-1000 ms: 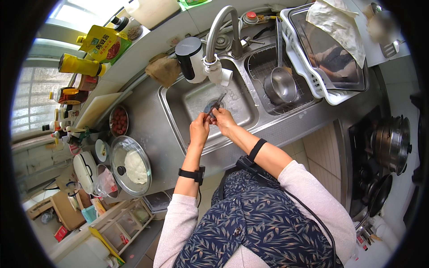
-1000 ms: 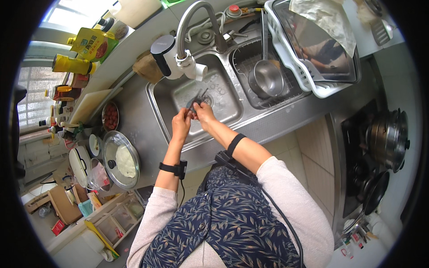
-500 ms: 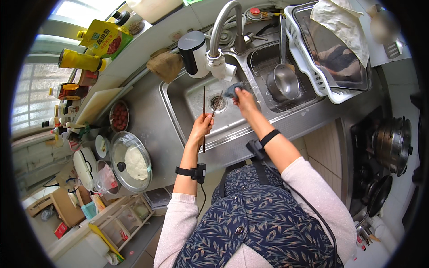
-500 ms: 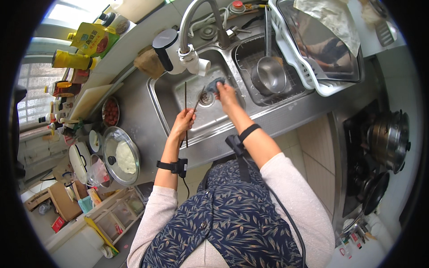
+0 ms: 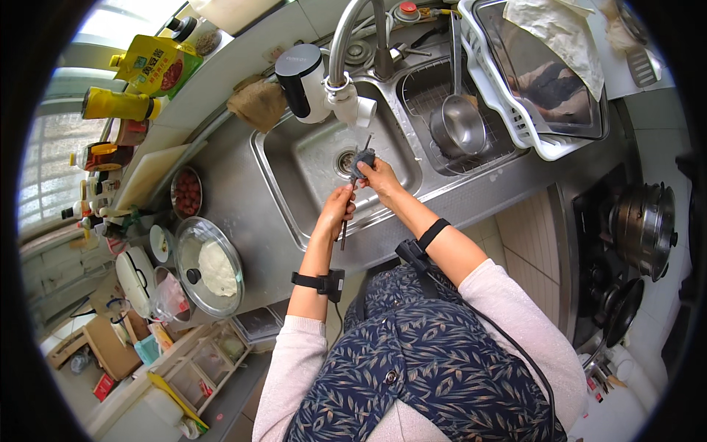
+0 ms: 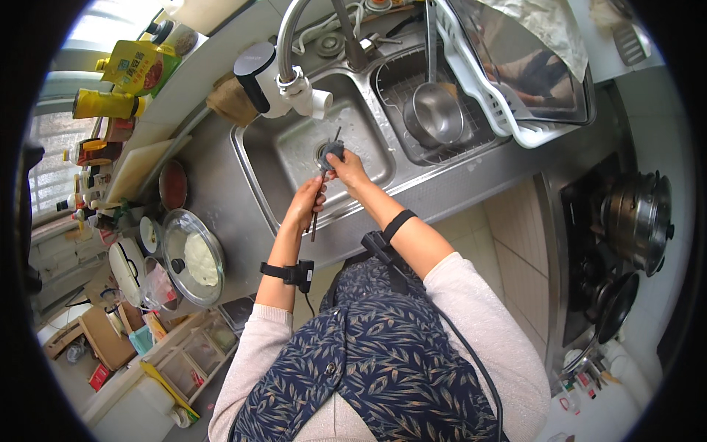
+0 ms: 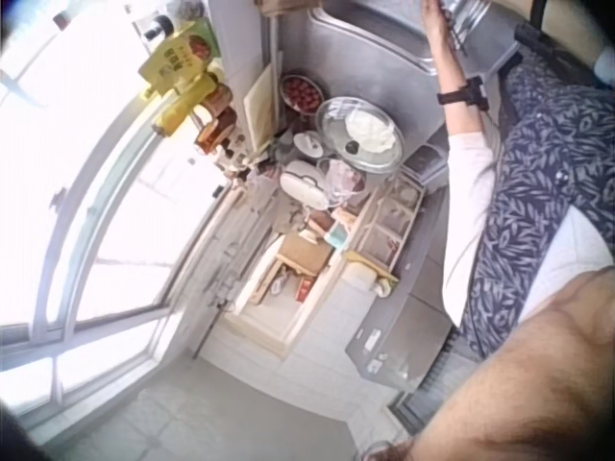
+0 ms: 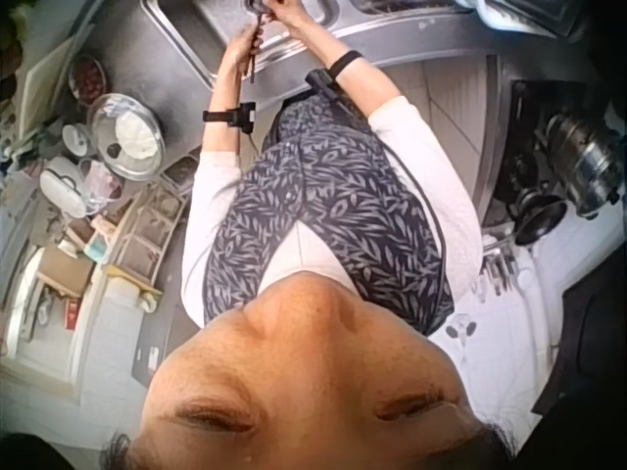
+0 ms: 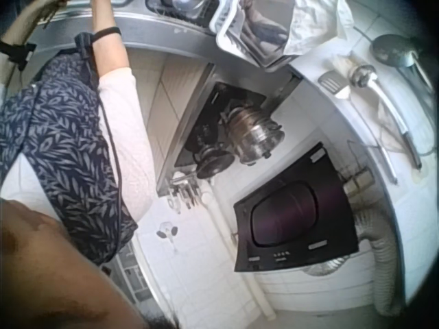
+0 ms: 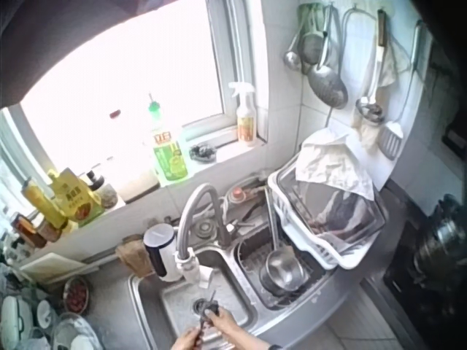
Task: The person kneads a ball of dough in a metal bowl by hand, repeatedly folding and pressing it. After kneading, the person washes their hands and a pair of chopsticks at the sink, then places the chopsticks in a holder.
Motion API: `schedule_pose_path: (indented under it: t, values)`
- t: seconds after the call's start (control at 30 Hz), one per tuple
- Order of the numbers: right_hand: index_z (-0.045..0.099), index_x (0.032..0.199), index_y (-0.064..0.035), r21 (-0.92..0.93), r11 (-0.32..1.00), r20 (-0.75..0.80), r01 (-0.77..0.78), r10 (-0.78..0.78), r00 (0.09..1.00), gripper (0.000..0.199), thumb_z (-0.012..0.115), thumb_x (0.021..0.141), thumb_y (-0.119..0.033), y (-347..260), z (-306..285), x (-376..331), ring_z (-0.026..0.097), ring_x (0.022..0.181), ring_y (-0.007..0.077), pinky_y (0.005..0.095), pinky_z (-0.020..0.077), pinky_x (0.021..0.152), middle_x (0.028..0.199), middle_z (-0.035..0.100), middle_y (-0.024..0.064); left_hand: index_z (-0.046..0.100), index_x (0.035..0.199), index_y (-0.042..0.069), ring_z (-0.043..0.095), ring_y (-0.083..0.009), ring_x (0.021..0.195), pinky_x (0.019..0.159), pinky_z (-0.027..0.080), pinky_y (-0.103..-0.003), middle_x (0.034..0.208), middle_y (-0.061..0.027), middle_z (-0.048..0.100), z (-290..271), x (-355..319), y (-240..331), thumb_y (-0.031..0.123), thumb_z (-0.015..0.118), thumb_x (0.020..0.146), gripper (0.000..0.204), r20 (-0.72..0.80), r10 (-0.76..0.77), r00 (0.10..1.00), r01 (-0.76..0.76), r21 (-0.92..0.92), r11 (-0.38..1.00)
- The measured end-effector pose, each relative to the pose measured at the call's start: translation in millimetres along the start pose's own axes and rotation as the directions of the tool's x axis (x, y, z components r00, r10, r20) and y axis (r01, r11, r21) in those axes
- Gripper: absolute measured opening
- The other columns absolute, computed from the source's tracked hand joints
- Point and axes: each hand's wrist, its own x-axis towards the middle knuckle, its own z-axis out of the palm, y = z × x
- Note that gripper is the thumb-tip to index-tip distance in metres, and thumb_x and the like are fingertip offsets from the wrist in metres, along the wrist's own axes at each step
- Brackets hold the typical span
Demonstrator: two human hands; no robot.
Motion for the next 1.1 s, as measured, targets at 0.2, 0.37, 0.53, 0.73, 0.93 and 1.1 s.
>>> schedule_pose_path:
  t: [0.2,0.37,0.53,0.73,0.93,1.1]
  values:
    - [0.058,0.091,0.0024,-0.132,0.982,-0.005,-0.136,0.136,0.991,0.023,0.061,0.089,-0.020,0,-19,6,0.055,0.055,0.0124,0.0268,0.0461,0.047,0.070,0.060,0.0064,0.051,0.095,0.007,0.037,-0.0040,0.048,0.044,0.029,-0.019,0.070,0.0007,0.056,13,-3,-6,0.024,0.058,0.093,0.019,-0.109,0.246,0.963,-0.218,0.219,0.951]
    - [0.057,0.088,-0.0035,-0.078,0.997,-0.293,0.012,-0.035,0.955,0.021,0.058,0.092,-0.024,-10,-15,13,0.052,0.055,0.0106,0.0245,0.0442,0.049,0.071,0.059,0.0029,0.054,0.106,0.003,0.043,-0.0052,0.051,0.047,0.033,-0.022,0.063,0.0012,0.054,26,-2,-5,0.022,0.056,0.093,0.023,-0.073,0.385,0.920,-0.340,0.339,0.877]
    - [0.056,0.104,-0.0001,-0.263,0.946,0.166,-0.192,0.240,0.957,0.027,0.063,0.088,-0.020,-2,-12,-21,0.054,0.066,0.0105,0.0245,0.0434,0.056,0.083,0.061,0.0047,0.053,0.121,0.012,0.031,-0.0019,0.045,0.040,0.021,-0.020,0.061,0.0078,0.044,27,-9,0,0.043,0.060,0.090,0.044,-0.068,0.157,0.985,-0.145,0.162,0.976]
    - [0.044,0.118,0.0009,-0.439,0.898,0.077,-0.013,0.052,0.996,0.042,0.066,0.083,-0.008,3,-31,-27,0.060,0.074,0.0144,0.0226,0.0477,0.054,0.086,0.061,0.0095,0.060,0.100,0.006,0.029,-0.0015,0.044,0.040,0.019,-0.021,0.058,0.0098,0.039,23,-12,1,0.036,0.068,0.085,0.035,-0.115,0.089,0.989,-0.067,0.190,0.980]
    - [0.059,0.108,-0.0025,-0.711,0.668,0.307,0.222,0.011,0.952,0.030,0.067,0.081,-0.013,-26,-50,-27,0.062,0.078,0.0202,0.0328,0.0518,0.067,0.094,0.063,0.0125,0.059,0.078,0.012,0.030,-0.0035,0.046,0.041,0.019,-0.023,0.057,0.0088,0.040,17,-5,-10,0.034,0.071,0.082,0.025,-0.180,0.055,0.982,-0.047,0.051,0.998]
    - [0.057,0.090,-0.0056,-0.958,-0.103,0.286,0.268,-0.423,0.860,0.022,0.072,0.074,-0.011,-69,-102,-18,0.060,0.087,0.0333,0.0424,0.0494,0.069,0.091,0.059,0.0143,0.044,0.069,0.017,0.027,-0.0030,0.041,0.038,0.018,-0.022,0.054,0.0092,0.036,4,-5,-12,0.030,0.070,0.083,0.033,-0.271,0.077,0.960,-0.097,-0.062,0.993]
